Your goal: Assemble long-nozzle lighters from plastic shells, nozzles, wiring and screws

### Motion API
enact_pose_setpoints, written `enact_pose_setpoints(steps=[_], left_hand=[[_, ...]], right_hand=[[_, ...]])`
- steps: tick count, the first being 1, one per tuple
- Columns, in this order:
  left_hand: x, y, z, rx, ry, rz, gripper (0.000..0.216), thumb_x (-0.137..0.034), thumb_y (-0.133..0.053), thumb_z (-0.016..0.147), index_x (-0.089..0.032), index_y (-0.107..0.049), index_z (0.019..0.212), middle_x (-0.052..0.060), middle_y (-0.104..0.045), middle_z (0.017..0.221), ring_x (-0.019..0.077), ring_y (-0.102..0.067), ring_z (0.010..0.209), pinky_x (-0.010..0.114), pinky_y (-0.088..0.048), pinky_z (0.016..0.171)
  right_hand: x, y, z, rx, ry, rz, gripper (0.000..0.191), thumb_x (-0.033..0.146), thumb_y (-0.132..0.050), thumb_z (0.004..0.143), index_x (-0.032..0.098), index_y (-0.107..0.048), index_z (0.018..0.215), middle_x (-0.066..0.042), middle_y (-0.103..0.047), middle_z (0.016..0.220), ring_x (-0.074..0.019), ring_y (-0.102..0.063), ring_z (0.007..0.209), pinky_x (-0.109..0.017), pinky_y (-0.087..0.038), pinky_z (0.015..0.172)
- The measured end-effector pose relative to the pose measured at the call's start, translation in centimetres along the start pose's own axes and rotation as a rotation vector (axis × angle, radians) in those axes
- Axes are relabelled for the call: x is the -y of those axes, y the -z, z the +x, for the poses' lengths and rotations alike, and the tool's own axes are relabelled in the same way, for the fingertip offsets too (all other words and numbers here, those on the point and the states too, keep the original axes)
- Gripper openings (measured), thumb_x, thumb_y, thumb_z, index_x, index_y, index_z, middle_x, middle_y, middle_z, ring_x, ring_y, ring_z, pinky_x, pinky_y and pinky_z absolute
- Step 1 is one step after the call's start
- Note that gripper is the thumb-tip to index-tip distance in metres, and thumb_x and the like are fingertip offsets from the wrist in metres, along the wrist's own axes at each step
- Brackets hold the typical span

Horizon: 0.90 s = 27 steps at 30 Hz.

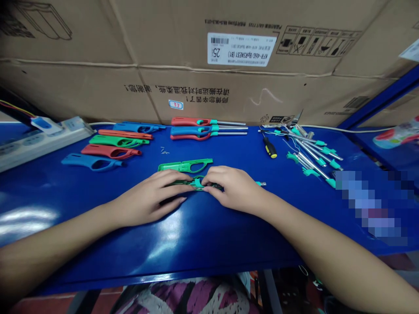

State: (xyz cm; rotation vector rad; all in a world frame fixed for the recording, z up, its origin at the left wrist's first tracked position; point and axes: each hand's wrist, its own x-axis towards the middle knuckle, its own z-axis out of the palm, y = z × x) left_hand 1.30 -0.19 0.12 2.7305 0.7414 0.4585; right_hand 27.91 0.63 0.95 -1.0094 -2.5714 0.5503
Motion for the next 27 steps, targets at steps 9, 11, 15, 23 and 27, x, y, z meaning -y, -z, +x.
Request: enact_pose_setpoints(steps=[9, 11, 15, 23, 27], left_hand=[[-0.1, -0.2, 0.0, -0.004, 0.029, -0.047, 0.036, -0.022, -0.05, 0.099, -0.023, -0.058, 0.134, 0.011, -0.057, 0.133, 0.0264, -0.053, 0.125, 0.045, -0.044, 0.107], [-0.1, -0.2, 0.0, -0.014, 0.022, -0.054, 0.036, -0.021, -0.051, 0.099, -0.023, -0.059, 0.133, 0.011, -0.057, 0.133, 0.0267, -0.053, 0.125, 0.045, -0.044, 0.106], [0.0, -0.3, 0.1, -0.021, 0.022, -0.07, 0.036, -0.021, -0.05, 0.099, -0.023, -0.058, 0.134, 0.012, -0.058, 0.132, 0.0266, -0.054, 0.124, 0.045, -0.044, 0.106], [0.2, -0.2, 0.0, -0.024, 0.011, -0.07, 0.036, -0.018, -0.049, 0.099, -0.025, -0.06, 0.133, 0.011, -0.058, 0.132, 0.0257, -0.053, 0.126, 0.044, -0.045, 0.107], [0.6, -0.3, -0.1, -0.031, 0.0, -0.064, 0.038, -0.016, -0.048, 0.099, -0.025, -0.059, 0.134, 0.011, -0.059, 0.133, 0.0249, -0.054, 0.125, 0.043, -0.045, 0.106]], right_hand=[[0.2, 0.1, 0.0, -0.002, 0.005, -0.027, 0.014, 0.022, -0.057, 0.097, 0.021, -0.07, 0.102, -0.004, -0.071, 0.1, -0.0183, -0.066, 0.094, -0.03, -0.05, 0.08], [0.5, 0.0, 0.0, -0.008, 0.009, -0.085, 0.013, 0.022, -0.056, 0.096, 0.021, -0.069, 0.099, -0.004, -0.072, 0.098, -0.0188, -0.066, 0.092, -0.03, -0.05, 0.077], [0.8, -0.2, 0.1, -0.011, -0.006, -0.125, 0.013, 0.021, -0.055, 0.096, 0.021, -0.069, 0.098, -0.004, -0.072, 0.097, -0.0188, -0.067, 0.091, -0.03, -0.05, 0.075], [0.4, 0.4, -0.1, 0.018, -0.015, -0.038, 0.015, 0.022, -0.058, 0.097, 0.022, -0.071, 0.104, -0.003, -0.072, 0.103, -0.0185, -0.067, 0.096, -0.031, -0.052, 0.081], [0.3, 0.2, 0.0, 0.012, -0.001, -0.055, 0.014, 0.02, -0.057, 0.097, 0.02, -0.071, 0.101, -0.004, -0.072, 0.1, -0.0194, -0.067, 0.095, -0.032, -0.052, 0.081]])
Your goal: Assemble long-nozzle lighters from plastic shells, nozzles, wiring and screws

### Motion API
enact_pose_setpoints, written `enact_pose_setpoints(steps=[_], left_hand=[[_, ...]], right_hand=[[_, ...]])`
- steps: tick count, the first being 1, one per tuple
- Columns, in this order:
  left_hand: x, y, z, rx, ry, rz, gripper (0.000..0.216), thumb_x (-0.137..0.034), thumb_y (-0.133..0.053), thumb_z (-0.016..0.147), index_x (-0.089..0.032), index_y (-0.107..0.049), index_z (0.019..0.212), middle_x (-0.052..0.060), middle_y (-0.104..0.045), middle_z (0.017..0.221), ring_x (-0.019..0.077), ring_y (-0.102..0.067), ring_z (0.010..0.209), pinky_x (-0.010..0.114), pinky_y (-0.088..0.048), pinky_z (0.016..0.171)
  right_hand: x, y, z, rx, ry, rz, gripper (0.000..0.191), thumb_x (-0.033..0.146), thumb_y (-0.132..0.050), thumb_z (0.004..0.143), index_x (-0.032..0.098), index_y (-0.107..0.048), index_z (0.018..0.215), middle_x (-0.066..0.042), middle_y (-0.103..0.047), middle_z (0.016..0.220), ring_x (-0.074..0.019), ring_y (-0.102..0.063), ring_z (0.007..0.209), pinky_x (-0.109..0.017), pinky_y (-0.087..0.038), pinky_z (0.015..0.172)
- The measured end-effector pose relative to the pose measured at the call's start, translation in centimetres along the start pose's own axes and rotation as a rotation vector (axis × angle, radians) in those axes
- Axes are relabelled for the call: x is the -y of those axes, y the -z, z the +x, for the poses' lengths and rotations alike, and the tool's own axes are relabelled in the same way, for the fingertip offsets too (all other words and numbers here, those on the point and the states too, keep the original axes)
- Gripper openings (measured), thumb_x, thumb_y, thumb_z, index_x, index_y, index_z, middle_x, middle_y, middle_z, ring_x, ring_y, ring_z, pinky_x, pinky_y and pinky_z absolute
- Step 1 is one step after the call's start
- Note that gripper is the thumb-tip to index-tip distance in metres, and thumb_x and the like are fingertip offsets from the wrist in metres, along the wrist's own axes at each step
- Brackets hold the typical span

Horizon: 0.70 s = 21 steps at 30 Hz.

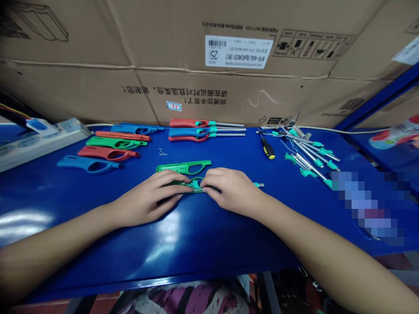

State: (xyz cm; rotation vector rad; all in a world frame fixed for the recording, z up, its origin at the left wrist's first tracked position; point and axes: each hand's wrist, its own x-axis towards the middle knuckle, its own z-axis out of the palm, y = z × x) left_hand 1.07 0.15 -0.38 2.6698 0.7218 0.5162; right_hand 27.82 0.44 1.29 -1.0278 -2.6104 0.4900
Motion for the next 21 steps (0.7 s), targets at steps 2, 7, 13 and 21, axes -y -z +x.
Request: enact_pose_setpoints(steps=[2, 7, 13, 21], left_hand=[[0.1, -0.1, 0.0, -0.011, -0.005, -0.004, 0.038, -0.014, -0.047, 0.099, -0.024, -0.06, 0.133, 0.01, -0.06, 0.131, 0.0238, -0.055, 0.124, 0.042, -0.046, 0.105], [0.1, 0.2, 0.0, -0.083, -0.019, -0.015, 0.03, -0.017, -0.052, 0.098, -0.022, -0.062, 0.126, 0.009, -0.065, 0.126, 0.0215, -0.06, 0.118, 0.039, -0.049, 0.103], [1.4, 1.4, -0.1, -0.233, 0.047, 0.044, 0.025, -0.021, -0.055, 0.097, -0.019, -0.064, 0.12, 0.009, -0.07, 0.117, 0.0224, -0.063, 0.111, 0.04, -0.051, 0.099], [2.5, 0.9, 0.1, -0.309, 0.082, -0.009, 0.024, -0.021, -0.055, 0.098, -0.018, -0.067, 0.119, 0.01, -0.071, 0.115, 0.0225, -0.063, 0.11, 0.04, -0.051, 0.099]], right_hand=[[0.0, -0.2, 0.1, -0.013, 0.019, 0.025, 0.015, 0.021, -0.056, 0.098, 0.02, -0.07, 0.103, -0.005, -0.072, 0.102, -0.019, -0.067, 0.096, -0.032, -0.052, 0.082], [-0.5, 0.0, 0.3, -0.191, 0.042, 0.094, 0.023, 0.018, -0.052, 0.098, 0.022, -0.068, 0.115, -0.008, -0.07, 0.111, -0.0218, -0.063, 0.103, -0.039, -0.051, 0.092], [-1.8, 0.4, 0.1, -0.043, -0.046, -0.184, 0.051, 0.008, -0.047, 0.094, 0.03, -0.059, 0.138, -0.01, -0.043, 0.156, -0.0343, -0.038, 0.139, -0.061, -0.036, 0.109], [-2.8, 0.2, 0.6, -0.214, -0.145, 0.064, 0.002, 0.021, -0.064, 0.09, 0.021, -0.066, 0.09, -0.008, -0.067, 0.109, -0.0242, -0.063, 0.104, -0.045, -0.049, 0.095]])
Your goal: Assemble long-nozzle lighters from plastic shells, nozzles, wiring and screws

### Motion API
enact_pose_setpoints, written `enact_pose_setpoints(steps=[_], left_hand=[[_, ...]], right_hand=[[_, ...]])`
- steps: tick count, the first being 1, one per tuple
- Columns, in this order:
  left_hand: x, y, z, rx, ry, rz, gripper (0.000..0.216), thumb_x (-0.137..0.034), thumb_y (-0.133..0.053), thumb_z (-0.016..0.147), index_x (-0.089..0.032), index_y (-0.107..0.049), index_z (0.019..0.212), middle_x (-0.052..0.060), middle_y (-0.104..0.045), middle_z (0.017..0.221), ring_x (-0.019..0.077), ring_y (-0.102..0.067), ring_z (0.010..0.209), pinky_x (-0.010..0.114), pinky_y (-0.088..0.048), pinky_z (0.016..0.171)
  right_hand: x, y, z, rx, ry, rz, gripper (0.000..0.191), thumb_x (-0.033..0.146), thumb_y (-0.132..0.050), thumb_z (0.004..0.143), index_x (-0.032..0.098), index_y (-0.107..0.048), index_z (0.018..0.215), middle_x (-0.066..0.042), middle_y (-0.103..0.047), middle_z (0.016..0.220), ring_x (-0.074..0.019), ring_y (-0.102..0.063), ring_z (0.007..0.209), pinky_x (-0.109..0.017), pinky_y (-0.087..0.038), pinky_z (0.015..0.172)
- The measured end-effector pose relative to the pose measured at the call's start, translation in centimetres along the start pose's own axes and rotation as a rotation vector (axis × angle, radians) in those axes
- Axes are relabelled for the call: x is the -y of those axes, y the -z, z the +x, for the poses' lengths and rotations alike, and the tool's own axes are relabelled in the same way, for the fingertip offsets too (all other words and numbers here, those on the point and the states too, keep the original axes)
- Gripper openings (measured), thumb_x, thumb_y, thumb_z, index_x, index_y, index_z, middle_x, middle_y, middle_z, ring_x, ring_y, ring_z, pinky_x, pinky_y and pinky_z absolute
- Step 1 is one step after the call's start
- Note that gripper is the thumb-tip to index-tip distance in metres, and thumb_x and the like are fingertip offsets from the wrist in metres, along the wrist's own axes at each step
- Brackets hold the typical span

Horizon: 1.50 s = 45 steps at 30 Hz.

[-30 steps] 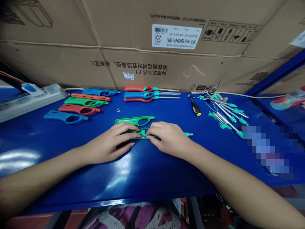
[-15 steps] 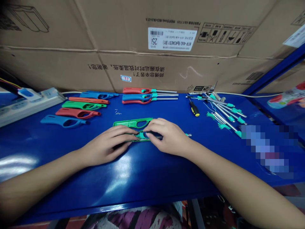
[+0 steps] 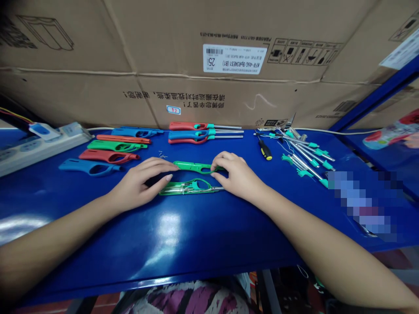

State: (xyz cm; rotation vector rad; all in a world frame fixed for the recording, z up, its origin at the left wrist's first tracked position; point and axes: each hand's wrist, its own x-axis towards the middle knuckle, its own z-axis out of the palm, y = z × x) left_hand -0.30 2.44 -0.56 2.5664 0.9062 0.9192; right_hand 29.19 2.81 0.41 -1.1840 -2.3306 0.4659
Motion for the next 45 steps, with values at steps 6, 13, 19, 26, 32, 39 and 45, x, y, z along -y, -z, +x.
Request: enact_pose_setpoints(steps=[6, 13, 19, 26, 32, 39, 45], left_hand=[[0.0, 0.2, 0.1, -0.083, -0.069, 0.121, 0.035, -0.024, -0.063, 0.096, -0.023, -0.062, 0.131, 0.011, -0.067, 0.129, 0.0245, -0.061, 0.119, 0.046, -0.048, 0.105], [0.0, 1.4, 0.0, -0.006, -0.219, 0.222, 0.034, -0.032, -0.067, 0.094, -0.021, -0.065, 0.126, 0.01, -0.075, 0.113, 0.0211, -0.07, 0.097, 0.036, -0.055, 0.086], [-0.2, 2.6, 0.2, 0.087, -0.343, 0.249, 0.029, -0.033, -0.068, 0.092, -0.016, -0.068, 0.115, 0.008, -0.077, 0.091, 0.0198, -0.071, 0.079, 0.032, -0.055, 0.072], [0.0, 2.4, 0.0, 0.152, -0.344, 0.268, 0.029, -0.037, -0.064, 0.094, -0.017, -0.069, 0.114, 0.008, -0.077, 0.093, 0.02, -0.071, 0.082, 0.032, -0.056, 0.074], [0.2, 2.1, -0.1, 0.2, -0.29, 0.255, 0.031, -0.038, -0.063, 0.095, -0.015, -0.07, 0.115, 0.01, -0.075, 0.097, 0.0203, -0.069, 0.085, 0.032, -0.056, 0.076], [0.1, 2.0, -0.2, 0.2, -0.218, 0.218, 0.03, -0.037, -0.064, 0.094, -0.015, -0.072, 0.113, 0.009, -0.075, 0.098, 0.0194, -0.071, 0.085, 0.029, -0.056, 0.074], [0.3, 2.1, -0.4, 0.198, -0.201, 0.165, 0.028, -0.032, -0.065, 0.093, -0.013, -0.071, 0.113, 0.01, -0.075, 0.1, 0.0196, -0.072, 0.086, 0.028, -0.058, 0.077]], right_hand=[[1.4, 0.0, 0.0, -0.123, -0.218, 0.443, 0.016, 0.035, -0.065, 0.091, 0.019, -0.064, 0.091, -0.004, -0.069, 0.084, -0.0179, -0.067, 0.077, -0.033, -0.055, 0.073], [2.3, 0.0, -0.4, 0.037, -0.133, 0.49, 0.03, 0.032, -0.059, 0.094, 0.019, -0.063, 0.121, -0.007, -0.07, 0.103, -0.0182, -0.067, 0.088, -0.034, -0.058, 0.077], [2.3, 0.3, -0.8, 0.109, 0.079, 0.074, 0.037, 0.032, -0.066, 0.093, 0.023, -0.061, 0.128, -0.007, -0.068, 0.112, -0.0223, -0.063, 0.103, -0.037, -0.048, 0.09], [2.0, 0.0, -0.7, 0.19, 0.106, -0.008, 0.03, 0.035, -0.067, 0.093, 0.022, -0.06, 0.12, -0.007, -0.066, 0.112, -0.0234, -0.058, 0.106, -0.039, -0.04, 0.092], [2.0, -0.2, -0.7, 0.218, 0.117, -0.085, 0.031, 0.038, -0.068, 0.092, 0.021, -0.061, 0.116, -0.006, -0.065, 0.103, -0.0239, -0.056, 0.1, -0.036, -0.038, 0.086], [1.9, -0.3, -0.7, 0.194, 0.16, -0.16, 0.03, 0.041, -0.064, 0.095, 0.02, -0.063, 0.116, -0.007, -0.065, 0.105, -0.0246, -0.056, 0.101, -0.036, -0.036, 0.086], [1.9, -0.5, -0.7, 0.158, 0.161, -0.161, 0.032, 0.042, -0.065, 0.094, 0.019, -0.065, 0.116, -0.007, -0.064, 0.104, -0.0237, -0.056, 0.098, -0.036, -0.037, 0.083]])
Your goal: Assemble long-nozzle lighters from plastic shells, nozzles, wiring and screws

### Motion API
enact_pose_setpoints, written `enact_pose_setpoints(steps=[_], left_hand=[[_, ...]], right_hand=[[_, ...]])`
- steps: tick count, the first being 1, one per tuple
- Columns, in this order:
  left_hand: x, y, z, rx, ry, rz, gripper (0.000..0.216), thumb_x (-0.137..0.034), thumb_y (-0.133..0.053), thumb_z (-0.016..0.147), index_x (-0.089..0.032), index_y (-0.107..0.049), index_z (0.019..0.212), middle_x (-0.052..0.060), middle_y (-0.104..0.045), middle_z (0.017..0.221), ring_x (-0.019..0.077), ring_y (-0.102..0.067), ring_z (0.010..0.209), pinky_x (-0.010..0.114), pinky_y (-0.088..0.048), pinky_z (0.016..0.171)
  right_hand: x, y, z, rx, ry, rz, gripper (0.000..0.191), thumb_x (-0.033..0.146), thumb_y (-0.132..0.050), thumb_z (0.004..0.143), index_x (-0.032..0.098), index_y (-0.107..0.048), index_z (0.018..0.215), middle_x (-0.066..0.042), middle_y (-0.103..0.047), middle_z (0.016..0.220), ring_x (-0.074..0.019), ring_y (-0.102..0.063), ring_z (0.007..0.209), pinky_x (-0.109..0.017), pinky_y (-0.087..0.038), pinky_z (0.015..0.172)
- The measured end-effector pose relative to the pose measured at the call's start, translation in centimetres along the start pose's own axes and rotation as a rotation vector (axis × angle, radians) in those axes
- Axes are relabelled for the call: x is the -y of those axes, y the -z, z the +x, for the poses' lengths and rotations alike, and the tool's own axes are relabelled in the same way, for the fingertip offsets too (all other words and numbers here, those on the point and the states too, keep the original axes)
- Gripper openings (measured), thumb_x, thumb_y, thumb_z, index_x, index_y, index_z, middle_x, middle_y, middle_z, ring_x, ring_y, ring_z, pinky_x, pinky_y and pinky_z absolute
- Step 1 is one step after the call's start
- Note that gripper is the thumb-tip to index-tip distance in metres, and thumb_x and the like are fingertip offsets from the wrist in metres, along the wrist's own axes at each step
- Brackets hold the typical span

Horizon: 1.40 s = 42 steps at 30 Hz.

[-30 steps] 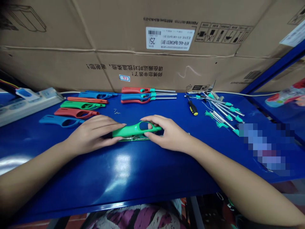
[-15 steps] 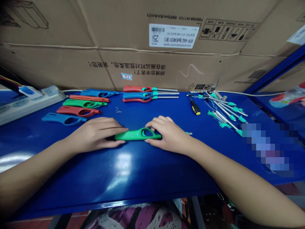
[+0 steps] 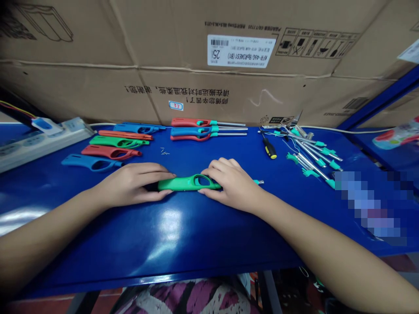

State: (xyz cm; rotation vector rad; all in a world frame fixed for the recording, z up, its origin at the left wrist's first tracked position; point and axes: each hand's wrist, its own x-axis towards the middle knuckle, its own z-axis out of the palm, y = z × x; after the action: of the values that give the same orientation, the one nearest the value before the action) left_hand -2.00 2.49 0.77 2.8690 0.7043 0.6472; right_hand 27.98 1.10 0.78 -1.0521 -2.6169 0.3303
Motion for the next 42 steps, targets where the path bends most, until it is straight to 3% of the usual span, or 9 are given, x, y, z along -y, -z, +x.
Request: enact_pose_setpoints(steps=[9, 31, 42], left_hand=[[0.05, 0.0, 0.19, 0.033, 0.033, -0.081, 0.028, -0.031, -0.066, 0.093, -0.012, -0.071, 0.113, 0.01, -0.073, 0.1, 0.0195, -0.07, 0.087, 0.029, -0.058, 0.078], [0.18, -0.23, 0.11, -0.031, 0.059, -0.115, 0.026, -0.029, -0.067, 0.092, -0.012, -0.07, 0.111, 0.009, -0.072, 0.097, 0.0175, -0.069, 0.084, 0.027, -0.057, 0.078], [-0.07, -0.01, 0.17, 0.048, 0.112, -0.116, 0.027, -0.033, -0.064, 0.093, -0.014, -0.071, 0.11, 0.009, -0.072, 0.099, 0.0181, -0.069, 0.086, 0.027, -0.057, 0.078]], right_hand=[[-0.08, -0.27, -0.03, -0.003, -0.011, -0.016, 0.034, 0.043, -0.062, 0.096, 0.018, -0.066, 0.119, -0.007, -0.067, 0.105, -0.0233, -0.059, 0.098, -0.036, -0.038, 0.084], [-0.25, -0.6, 0.06, -0.057, -0.067, -0.043, 0.033, 0.045, -0.06, 0.098, 0.018, -0.066, 0.116, -0.007, -0.071, 0.104, -0.0225, -0.063, 0.094, -0.035, -0.038, 0.082], [-0.27, -0.89, -0.08, -0.056, -0.043, -0.046, 0.034, 0.043, -0.061, 0.097, 0.018, -0.068, 0.119, -0.008, -0.07, 0.103, -0.0226, -0.063, 0.096, -0.035, -0.041, 0.083]])
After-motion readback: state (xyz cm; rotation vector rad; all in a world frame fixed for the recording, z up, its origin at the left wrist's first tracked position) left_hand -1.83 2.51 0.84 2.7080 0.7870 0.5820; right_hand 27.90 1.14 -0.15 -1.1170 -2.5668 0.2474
